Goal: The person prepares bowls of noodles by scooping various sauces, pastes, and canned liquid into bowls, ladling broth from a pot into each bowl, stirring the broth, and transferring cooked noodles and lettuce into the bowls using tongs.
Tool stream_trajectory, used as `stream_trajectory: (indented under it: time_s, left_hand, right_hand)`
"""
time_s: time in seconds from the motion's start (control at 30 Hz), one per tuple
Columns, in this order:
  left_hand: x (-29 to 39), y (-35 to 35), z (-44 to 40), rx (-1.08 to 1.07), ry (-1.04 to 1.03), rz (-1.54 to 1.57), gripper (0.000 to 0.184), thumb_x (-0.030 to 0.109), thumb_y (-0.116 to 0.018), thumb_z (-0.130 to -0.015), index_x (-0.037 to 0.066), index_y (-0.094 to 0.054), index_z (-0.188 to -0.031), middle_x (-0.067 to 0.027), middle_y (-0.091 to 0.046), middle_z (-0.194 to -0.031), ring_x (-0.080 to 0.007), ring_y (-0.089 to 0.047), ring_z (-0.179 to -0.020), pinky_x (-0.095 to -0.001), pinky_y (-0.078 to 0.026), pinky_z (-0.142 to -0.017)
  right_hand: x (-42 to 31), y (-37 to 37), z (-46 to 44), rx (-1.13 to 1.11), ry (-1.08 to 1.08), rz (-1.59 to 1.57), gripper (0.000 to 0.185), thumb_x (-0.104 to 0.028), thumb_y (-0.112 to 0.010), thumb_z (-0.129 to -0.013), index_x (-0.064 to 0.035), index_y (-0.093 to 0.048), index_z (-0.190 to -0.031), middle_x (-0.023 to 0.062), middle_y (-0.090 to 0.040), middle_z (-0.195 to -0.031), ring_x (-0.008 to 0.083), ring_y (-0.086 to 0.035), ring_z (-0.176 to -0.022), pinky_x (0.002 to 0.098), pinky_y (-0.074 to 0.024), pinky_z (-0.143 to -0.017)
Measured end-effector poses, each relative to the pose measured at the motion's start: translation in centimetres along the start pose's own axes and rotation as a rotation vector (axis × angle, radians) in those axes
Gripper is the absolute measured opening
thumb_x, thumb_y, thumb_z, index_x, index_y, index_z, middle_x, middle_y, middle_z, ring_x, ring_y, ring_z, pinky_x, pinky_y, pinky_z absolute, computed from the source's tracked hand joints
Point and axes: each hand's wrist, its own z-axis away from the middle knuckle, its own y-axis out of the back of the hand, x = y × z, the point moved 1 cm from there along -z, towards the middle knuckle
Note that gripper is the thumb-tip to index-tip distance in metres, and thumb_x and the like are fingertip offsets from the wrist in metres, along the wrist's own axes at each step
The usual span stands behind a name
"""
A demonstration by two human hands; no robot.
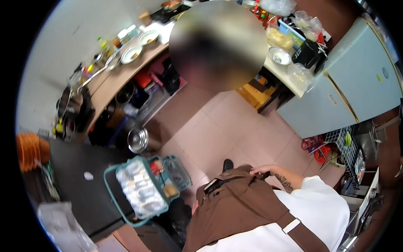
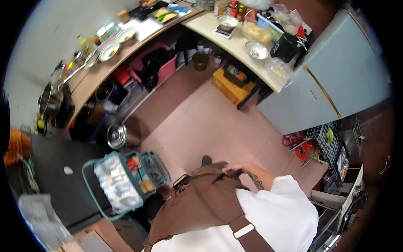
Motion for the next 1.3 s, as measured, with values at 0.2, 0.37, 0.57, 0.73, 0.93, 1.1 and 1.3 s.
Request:
stream_trajectory:
  time_s: [0.2,0.37,0.57,0.73,0.93,1.1,1.3]
  left_hand:
    - [20.2,0.4,-11.8,-0.146,-0.063,-0.134,0.054,0.039,-0.048,-0.104,0.002,-0.049,-0.143,-0.0176,-0.050,-0.146,-0.0265,-0.043,-0.139,-0.0331,-0.036,-0.110]
    - [28.7,2.5,-26.7,-0.173,0.006,-0.229,0.051,0.035,-0.057,-0.100,0.001,-0.053,-0.138,-0.0128,-0.059,-0.128,-0.0227,-0.054,-0.114,-0.0318,-0.044,-0.092]
    - [46.5,8.6,-45.1,-0.132,0.043,-0.123,0.049,0.030,-0.067,-0.095,0.000,-0.057,-0.133,-0.0071,-0.069,-0.106,-0.0181,-0.066,-0.084,-0.0303,-0.053,-0.070]
    - [65.0,11.5,-53.4,-0.028,0.002,0.118,0.038,0.027,-0.071,-0.094,0.005,-0.061,-0.123,-0.0040,-0.066,-0.093,-0.0123,-0.061,-0.070,-0.0284,-0.048,-0.053]
    - [72.8,9.6,-62.1,0.170,-0.125,0.138,0.034,0.026,-0.070,-0.094,0.001,-0.065,-0.118,-0.0054,-0.068,-0.101,-0.0124,-0.061,-0.085,-0.0274,-0.051,-0.069]
    - [75.7,1.9,-56.2,0.141,0.086,0.143,0.035,0.019,-0.072,-0.092,0.004,-0.060,-0.122,-0.0030,-0.064,-0.093,-0.0112,-0.057,-0.071,-0.0281,-0.046,-0.053]
    - [72.9,-0.2,-58.9,0.111,0.118,-0.289,0.044,0.025,-0.072,-0.091,0.000,-0.061,-0.126,-0.0087,-0.069,-0.099,-0.0191,-0.065,-0.077,-0.0332,-0.052,-0.061]
  right_hand:
    - [-7.0,15.6,-2.2,0.440,0.033,0.929,0.054,-0.053,-0.068,-0.084,-0.0136,-0.070,-0.120,0.0131,-0.069,-0.116,0.0279,-0.067,-0.098,0.0407,-0.0525,-0.084]
    - [-27.1,27.8,3.2,0.670,0.321,0.476,0.038,-0.040,-0.053,-0.098,-0.0089,-0.073,-0.106,0.0133,-0.074,-0.096,0.0278,-0.068,-0.085,0.0409,-0.0536,-0.080]
    - [-51.5,42.2,20.4,1.125,0.612,0.431,0.051,-0.027,-0.066,-0.094,-0.0077,-0.054,-0.140,0.0091,-0.069,-0.093,0.0192,-0.066,-0.083,0.0341,-0.0535,-0.078]
    - [-63.4,63.3,26.6,1.400,0.688,0.494,0.044,-0.022,-0.065,-0.092,-0.0040,-0.058,-0.132,0.0122,-0.070,-0.090,0.0217,-0.066,-0.078,0.0354,-0.0530,-0.072]
    - [-72.1,92.4,23.5,1.337,0.399,0.599,0.041,-0.013,-0.053,-0.091,-0.0030,-0.060,-0.130,0.0190,-0.071,-0.089,0.0258,-0.071,-0.071,0.0405,-0.0561,-0.064]
    - [-74.0,101.1,28.4,1.421,0.430,-0.006,0.052,-0.010,-0.048,-0.093,-0.0032,-0.038,-0.143,0.0134,-0.066,-0.079,0.0217,-0.064,-0.053,0.0379,-0.0507,-0.046]
    - [-71.5,110.0,26.9,1.523,0.718,0.484,0.029,-0.016,-0.058,-0.089,-0.0012,-0.066,-0.113,0.0165,-0.070,-0.086,0.0290,-0.071,-0.081,0.0395,-0.0556,-0.071]
